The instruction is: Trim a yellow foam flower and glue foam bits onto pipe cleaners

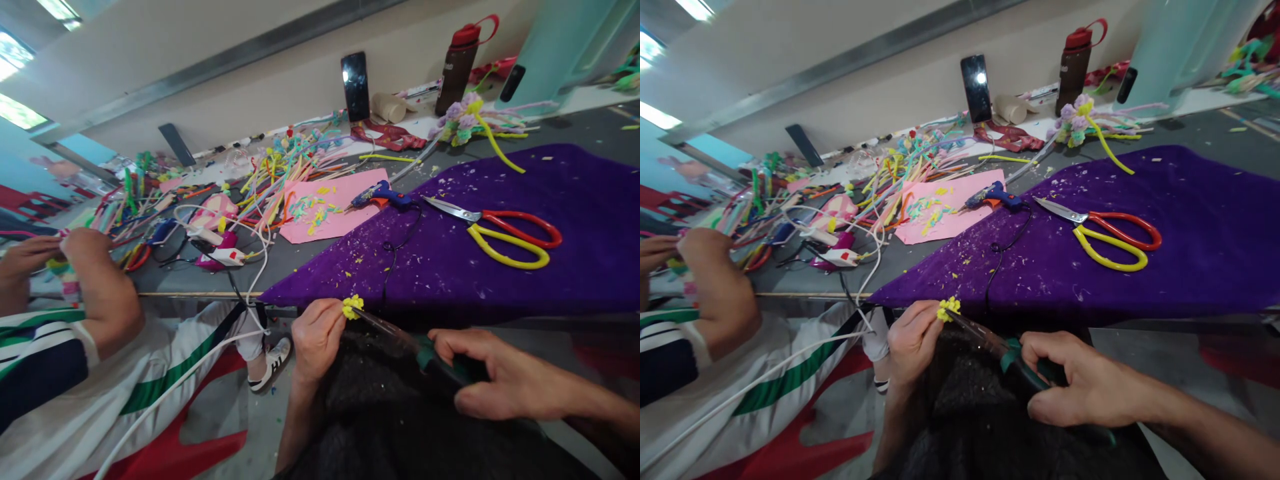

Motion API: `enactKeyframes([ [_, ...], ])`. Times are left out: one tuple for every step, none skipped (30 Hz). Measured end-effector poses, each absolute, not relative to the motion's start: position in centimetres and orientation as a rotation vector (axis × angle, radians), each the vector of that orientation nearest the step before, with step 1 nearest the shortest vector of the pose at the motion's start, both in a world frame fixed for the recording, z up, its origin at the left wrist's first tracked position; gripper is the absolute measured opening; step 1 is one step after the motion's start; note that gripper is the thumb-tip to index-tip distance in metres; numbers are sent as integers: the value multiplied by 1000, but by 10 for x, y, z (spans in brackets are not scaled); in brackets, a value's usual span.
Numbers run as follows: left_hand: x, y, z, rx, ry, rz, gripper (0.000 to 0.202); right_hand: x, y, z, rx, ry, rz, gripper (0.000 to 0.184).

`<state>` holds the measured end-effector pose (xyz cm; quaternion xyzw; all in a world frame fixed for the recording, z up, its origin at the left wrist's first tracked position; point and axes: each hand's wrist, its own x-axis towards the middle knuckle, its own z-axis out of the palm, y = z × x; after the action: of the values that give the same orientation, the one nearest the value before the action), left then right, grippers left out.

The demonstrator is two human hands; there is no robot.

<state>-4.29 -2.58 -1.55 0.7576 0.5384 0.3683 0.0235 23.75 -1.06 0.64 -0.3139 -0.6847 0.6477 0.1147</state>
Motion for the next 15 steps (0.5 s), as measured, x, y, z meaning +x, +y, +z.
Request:
enactKeyframes([
  [-43,-26,-15,2345,1664,1148,15,238,-10,6,-890,-1915,1996,17],
  [-42,-26,-16,2347,1659,1153,15,238,-9,6,-861,-1815,2085,19],
  [-42,-26,-16,2351,1657,1156,15,238,-7,6,-836,-1719,2161,23],
  [-42,-26,-16,2356,1658,1159,15,238,-6,6,-820,-1636,2228,26],
  [-42,-26,-17,2361,1660,1162,14,238,-5,7,-810,-1564,2287,28],
  [-42,-26,-17,2367,1662,1162,14,237,-4,9,-814,-1496,2334,30],
  [-41,-26,-18,2369,1666,1159,14,237,-4,10,-828,-1437,2373,32],
  [-41,-26,-18,2366,1671,1153,14,236,-3,11,-851,-1398,2399,32],
  [-41,-26,-19,2351,1676,1147,14,235,-2,13,-877,-1387,2402,32],
  [-40,-25,-19,2325,1682,1138,14,234,-2,14,-899,-1417,2372,31],
  [-40,-25,-19,2285,1684,1129,14,233,-2,16,-921,-1497,2300,28],
  [-40,-25,-19,2232,1683,1125,13,233,-3,18,-941,-1622,2186,24],
  [-39,-24,-20,2168,1676,1129,13,233,-3,20,-957,-1770,2040,18],
  [-39,-24,-20,2097,1667,1140,12,232,-5,23,-975,-1913,1879,13],
  [-40,-23,-20,2024,1655,1157,12,233,-6,25,-991,-2033,1730,10],
])
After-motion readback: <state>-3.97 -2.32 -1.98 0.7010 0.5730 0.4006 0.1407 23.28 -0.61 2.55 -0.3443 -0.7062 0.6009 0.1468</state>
